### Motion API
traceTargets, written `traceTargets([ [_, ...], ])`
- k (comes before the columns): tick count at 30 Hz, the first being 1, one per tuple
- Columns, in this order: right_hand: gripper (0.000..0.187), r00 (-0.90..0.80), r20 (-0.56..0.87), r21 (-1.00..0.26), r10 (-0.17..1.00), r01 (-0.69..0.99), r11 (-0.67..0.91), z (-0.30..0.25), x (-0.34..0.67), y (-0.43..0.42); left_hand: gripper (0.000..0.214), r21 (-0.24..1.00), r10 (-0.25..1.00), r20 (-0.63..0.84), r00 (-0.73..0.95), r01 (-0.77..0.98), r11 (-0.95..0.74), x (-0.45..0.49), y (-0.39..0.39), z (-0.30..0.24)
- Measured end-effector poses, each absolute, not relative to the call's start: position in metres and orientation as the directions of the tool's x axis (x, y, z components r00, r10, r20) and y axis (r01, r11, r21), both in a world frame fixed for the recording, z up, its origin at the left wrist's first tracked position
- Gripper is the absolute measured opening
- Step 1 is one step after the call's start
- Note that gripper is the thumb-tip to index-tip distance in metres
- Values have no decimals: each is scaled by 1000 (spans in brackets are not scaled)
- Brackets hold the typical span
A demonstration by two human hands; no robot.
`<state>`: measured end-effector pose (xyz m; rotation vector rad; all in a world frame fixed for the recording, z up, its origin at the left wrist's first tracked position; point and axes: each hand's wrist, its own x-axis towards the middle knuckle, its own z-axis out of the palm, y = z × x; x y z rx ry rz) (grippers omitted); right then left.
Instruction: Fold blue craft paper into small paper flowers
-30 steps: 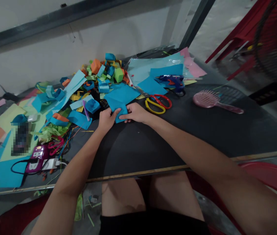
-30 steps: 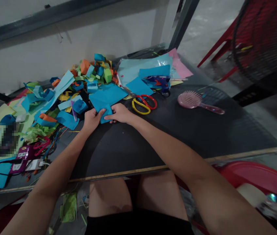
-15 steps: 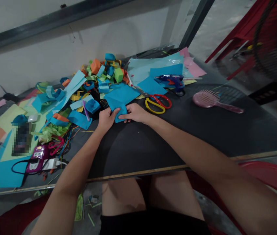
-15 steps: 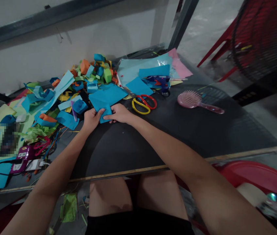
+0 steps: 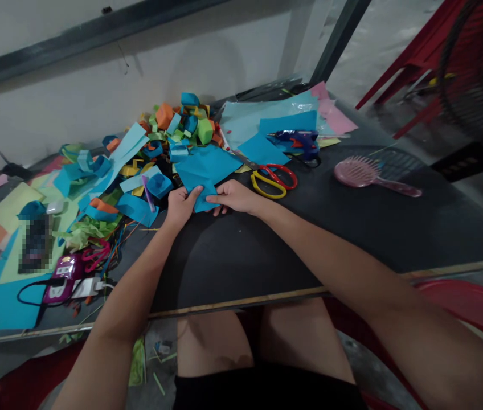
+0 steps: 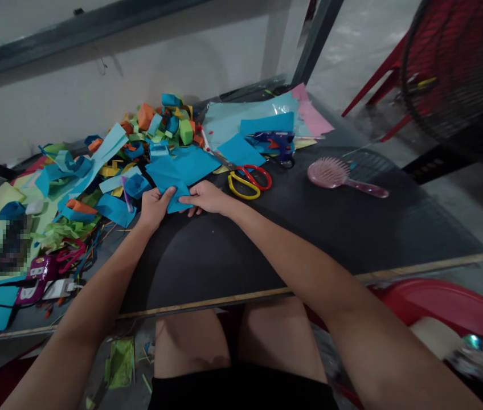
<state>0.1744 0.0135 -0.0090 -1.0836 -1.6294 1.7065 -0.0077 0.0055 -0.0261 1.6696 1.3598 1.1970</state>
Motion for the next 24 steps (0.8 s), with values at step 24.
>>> traceTargets([
  [24,45,-469,-186,-981,863,40,-190,-14,171,14,47,966,983,136,126,202,-160,-10,10,-32],
])
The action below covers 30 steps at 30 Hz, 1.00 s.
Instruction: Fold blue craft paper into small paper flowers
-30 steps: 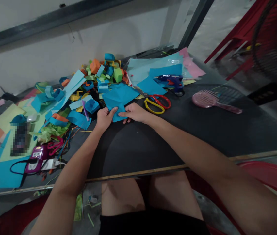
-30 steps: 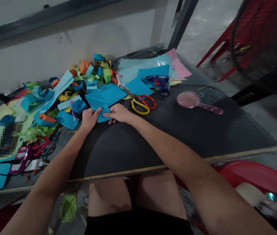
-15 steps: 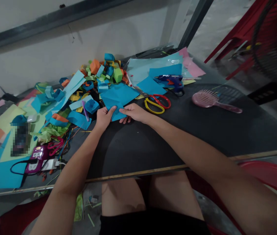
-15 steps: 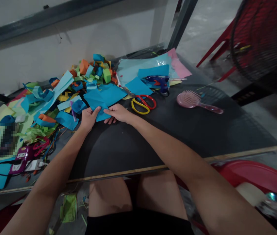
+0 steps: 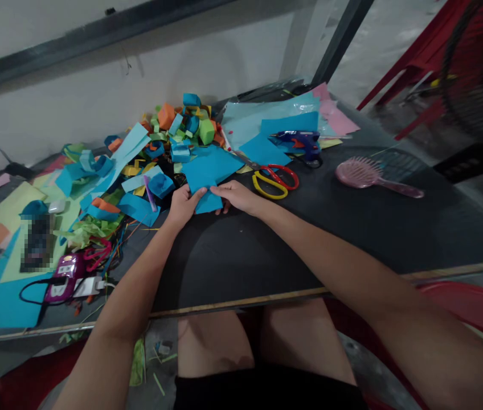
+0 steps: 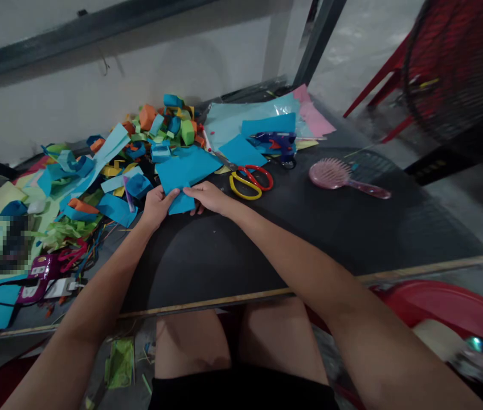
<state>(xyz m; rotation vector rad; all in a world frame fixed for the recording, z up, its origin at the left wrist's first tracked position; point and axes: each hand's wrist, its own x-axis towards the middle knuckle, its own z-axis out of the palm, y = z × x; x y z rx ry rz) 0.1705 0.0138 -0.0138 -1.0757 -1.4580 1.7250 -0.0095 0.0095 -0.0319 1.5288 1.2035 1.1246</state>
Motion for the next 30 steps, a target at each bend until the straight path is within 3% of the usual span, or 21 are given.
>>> traceTargets([
  [16,45,-393,-164,-982,905,-23,-188,-19,169,15,44,965,961,116,252,202,-169,-15,15,-39],
  [30,46,-307,-138,-986,942,-42,-158,-21,168,16,61,969,947,78,313,199,-146,-11,9,-29],
])
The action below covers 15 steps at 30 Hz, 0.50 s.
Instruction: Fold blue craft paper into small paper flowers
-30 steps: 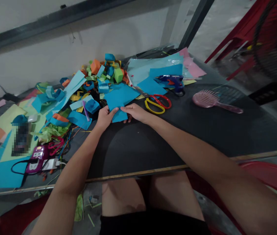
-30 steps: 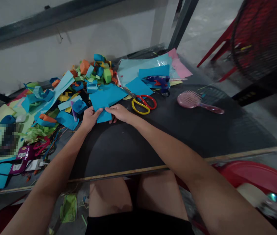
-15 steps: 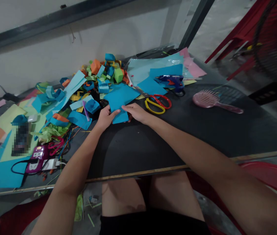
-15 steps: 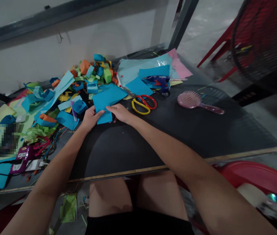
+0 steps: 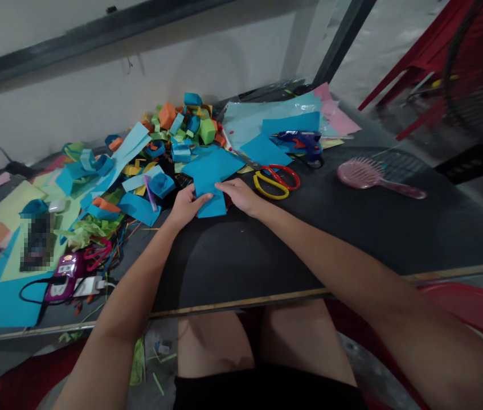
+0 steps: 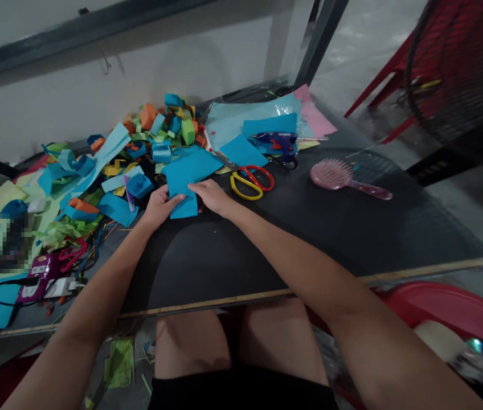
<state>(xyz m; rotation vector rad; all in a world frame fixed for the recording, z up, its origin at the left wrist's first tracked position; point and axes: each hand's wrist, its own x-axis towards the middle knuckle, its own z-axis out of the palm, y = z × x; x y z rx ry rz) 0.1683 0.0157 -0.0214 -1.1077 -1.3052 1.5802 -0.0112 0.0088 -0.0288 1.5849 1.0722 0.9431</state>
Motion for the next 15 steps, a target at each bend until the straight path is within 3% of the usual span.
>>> traceTargets([
  [15,49,-278,-58,-996,959,-55,-76,-25,169,15,56,977,930,93,356,146,-154,-12,10,-30],
])
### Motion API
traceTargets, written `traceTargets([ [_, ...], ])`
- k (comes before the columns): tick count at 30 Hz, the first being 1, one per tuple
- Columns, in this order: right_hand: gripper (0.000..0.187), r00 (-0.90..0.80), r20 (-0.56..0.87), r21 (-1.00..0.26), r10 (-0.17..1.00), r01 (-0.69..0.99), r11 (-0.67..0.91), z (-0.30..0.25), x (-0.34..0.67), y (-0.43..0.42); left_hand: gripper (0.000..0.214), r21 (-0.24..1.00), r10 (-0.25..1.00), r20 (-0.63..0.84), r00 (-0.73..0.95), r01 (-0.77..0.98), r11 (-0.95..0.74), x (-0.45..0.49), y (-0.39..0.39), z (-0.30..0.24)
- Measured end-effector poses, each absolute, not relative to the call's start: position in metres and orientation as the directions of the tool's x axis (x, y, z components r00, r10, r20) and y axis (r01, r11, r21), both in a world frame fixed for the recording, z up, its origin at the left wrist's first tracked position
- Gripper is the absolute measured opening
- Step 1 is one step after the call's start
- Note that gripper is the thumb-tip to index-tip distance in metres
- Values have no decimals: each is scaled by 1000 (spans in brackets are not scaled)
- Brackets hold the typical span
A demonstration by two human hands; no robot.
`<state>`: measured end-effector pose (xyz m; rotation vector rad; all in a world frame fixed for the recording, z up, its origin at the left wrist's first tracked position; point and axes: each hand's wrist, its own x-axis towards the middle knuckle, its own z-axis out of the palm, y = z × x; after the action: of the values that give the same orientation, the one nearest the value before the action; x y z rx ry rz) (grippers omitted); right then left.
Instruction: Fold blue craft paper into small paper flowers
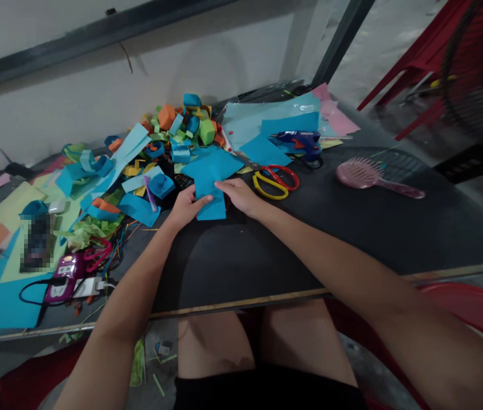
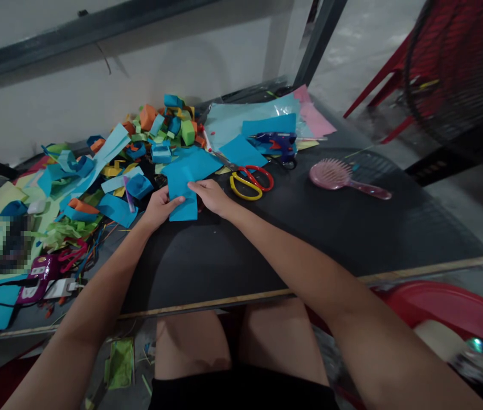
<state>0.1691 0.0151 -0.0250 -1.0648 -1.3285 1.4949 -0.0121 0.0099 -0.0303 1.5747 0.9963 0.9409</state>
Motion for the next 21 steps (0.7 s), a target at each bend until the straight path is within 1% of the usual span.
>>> traceTargets([
  [5,49,-246,-31,-996,969,-71,-49,-28,169,15,59,983,931,65,359,140,-122,-11,10,-30],
  [10,47,-260,-50,-993,964,-88,-76,-29,169,16,62,983,930,51,365,145,-111,-12,10,-31],
  [15,49,-230,15,-995,973,-101,-9,-28,170,16,65,981,926,52,373,153,-117,-12,10,-31],
  [18,53,-215,1,-993,977,-112,-24,-28,169,16,69,981,915,71,397,136,-135,-12,10,-31],
  [21,60,-156,64,-995,986,-82,52,-29,169,16,71,980,904,83,420,130,-150,-12,9,-32],
])
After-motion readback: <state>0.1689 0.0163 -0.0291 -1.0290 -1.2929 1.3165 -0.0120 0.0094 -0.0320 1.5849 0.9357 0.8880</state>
